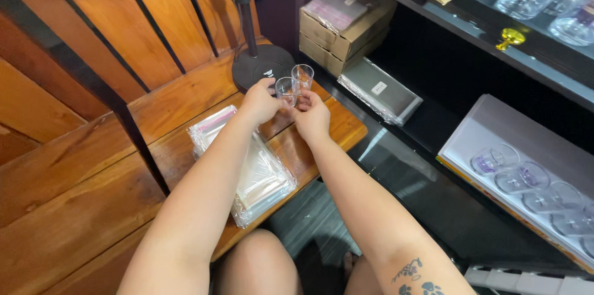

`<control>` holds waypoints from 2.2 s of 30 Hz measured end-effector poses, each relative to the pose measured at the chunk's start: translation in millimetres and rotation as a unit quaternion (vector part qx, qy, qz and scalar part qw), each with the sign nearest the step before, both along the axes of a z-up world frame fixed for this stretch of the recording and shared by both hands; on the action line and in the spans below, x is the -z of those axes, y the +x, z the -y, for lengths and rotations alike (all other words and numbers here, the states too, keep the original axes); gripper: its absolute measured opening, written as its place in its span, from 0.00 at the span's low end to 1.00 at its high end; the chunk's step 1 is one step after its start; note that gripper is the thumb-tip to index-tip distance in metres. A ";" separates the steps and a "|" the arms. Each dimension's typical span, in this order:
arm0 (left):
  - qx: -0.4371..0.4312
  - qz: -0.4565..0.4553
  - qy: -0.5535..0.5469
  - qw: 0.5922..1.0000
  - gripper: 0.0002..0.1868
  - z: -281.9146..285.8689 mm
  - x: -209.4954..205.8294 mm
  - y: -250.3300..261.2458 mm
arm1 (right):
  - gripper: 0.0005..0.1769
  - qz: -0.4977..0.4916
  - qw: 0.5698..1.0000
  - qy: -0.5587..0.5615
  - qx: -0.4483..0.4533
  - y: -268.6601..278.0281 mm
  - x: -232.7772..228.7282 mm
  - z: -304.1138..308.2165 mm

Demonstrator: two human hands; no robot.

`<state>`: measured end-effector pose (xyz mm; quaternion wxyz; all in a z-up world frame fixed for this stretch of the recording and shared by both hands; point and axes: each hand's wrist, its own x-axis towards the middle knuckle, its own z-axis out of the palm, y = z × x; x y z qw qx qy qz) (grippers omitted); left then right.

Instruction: The person sits on the floor and unpacks clear plastic bags containing small glass cups. They remove the cups from the packaging and place them onto a nearby shelf, arranging them in rows.

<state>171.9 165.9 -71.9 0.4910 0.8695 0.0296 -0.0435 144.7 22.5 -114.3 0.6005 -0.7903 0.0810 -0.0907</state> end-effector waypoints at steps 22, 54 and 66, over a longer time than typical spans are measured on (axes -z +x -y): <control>-0.025 -0.006 -0.065 0.998 0.31 64.7 -10.0 -58.0 | 0.29 0.070 0.994 0.075 0.036 -45.0 17.9 37.8; 0.179 -0.023 -0.095 0.979 0.36 329.5 34.8 -57.3 | 0.45 0.017 0.951 0.037 0.308 -99.7 46.5 239.1; 0.147 -0.069 -0.156 0.974 0.32 342.3 48.8 -71.3 | 0.33 0.062 0.952 0.012 0.300 -111.0 41.2 231.0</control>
